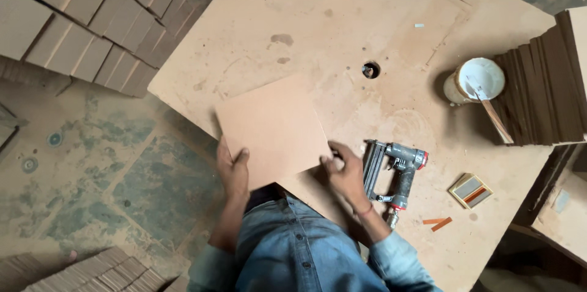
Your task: The person assembles cardboard boxes by applying glue to the edges of a box frame, placing a lid on top, and securing it with a pneumatic nail gun. The process is repeated for multiple boxes, with finished units stacked on the table.
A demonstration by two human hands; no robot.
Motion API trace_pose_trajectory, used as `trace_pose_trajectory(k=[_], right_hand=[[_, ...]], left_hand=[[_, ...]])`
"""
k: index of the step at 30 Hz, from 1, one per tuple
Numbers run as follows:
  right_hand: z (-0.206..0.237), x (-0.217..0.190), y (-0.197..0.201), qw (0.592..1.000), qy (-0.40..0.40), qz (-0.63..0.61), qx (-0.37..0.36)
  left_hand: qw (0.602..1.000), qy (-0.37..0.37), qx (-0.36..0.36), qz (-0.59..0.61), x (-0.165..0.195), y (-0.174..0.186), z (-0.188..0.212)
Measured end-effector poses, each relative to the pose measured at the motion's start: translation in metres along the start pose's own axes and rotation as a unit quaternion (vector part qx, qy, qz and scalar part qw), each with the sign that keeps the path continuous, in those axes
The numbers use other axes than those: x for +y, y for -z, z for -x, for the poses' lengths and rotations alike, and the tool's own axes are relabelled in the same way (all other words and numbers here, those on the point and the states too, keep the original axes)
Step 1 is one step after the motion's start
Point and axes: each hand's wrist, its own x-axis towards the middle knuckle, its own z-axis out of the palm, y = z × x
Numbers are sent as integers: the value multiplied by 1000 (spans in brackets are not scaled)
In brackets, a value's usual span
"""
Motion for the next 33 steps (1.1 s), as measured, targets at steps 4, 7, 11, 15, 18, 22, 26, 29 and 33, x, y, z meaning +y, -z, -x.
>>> trace_pose_trajectory(k=[4,7,11,15,18,22,26,29,33], right_hand=[[33,0,-17,996,44,-23,69],[42,2,-26,990,71,18,122],[45,5,-32,985,71,18,158],[53,7,-38,984,44,0,175],[58,9,-43,982,-1,-52,181],[55,23,-31,982,-2,-74,176],[49,41,-3,990,33,-45,131],[46,47,7,993,46,-37,105],[45,43,6,992,35,-59,102]], left_hand=[[989,16,-146,36,12,-12,-59],[982,-5,-186,-33,9,-33,-75],[950,-111,-167,-239,9,-49,-73],[905,-116,-163,-376,18,-60,-77],[887,-128,-181,-405,20,-73,-85],[883,-190,-217,-371,19,-77,-80],[845,-242,-288,-380,26,-59,-57],[738,-253,-350,-519,35,-51,-43],[597,-333,-465,-563,34,-64,-30]])
